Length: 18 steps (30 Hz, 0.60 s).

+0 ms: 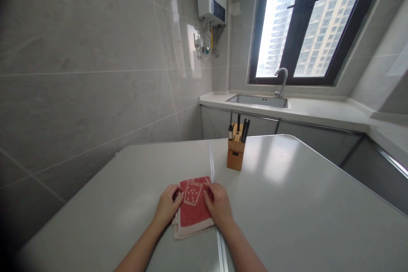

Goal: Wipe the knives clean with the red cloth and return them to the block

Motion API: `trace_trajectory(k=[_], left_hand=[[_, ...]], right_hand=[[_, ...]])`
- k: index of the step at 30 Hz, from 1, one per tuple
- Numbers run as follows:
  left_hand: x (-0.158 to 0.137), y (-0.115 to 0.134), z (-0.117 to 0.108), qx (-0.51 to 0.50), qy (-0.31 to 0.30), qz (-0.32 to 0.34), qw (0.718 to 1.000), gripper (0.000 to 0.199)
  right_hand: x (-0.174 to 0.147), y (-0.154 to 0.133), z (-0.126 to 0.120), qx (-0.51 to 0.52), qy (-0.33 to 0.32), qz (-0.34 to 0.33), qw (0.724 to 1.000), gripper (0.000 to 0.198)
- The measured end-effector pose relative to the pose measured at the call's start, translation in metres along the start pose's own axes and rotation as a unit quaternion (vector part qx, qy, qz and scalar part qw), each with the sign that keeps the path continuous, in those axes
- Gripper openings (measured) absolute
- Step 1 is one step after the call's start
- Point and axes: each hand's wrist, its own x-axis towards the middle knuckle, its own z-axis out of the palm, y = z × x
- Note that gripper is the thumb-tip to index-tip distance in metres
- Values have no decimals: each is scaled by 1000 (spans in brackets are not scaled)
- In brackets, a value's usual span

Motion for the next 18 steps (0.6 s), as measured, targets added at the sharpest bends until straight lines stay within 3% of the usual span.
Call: trace_trajectory(k=[5, 10, 14, 18], left_hand=[[-1, -3, 0, -22, 8, -8, 1000, 14], [1, 3, -1, -56, 59, -1, 997, 17], [7, 50, -31, -75, 120, 60, 988, 19], [-5, 127, -96, -118, 201, 205, 951, 10]], right_hand=[[16, 6, -18, 4, 243, 90, 966, 44], [53, 11, -50, -6, 345, 135, 929, 75], [91, 19, -70, -71, 379, 158, 909, 94], [120, 32, -72, -76, 347, 184, 917, 105]])
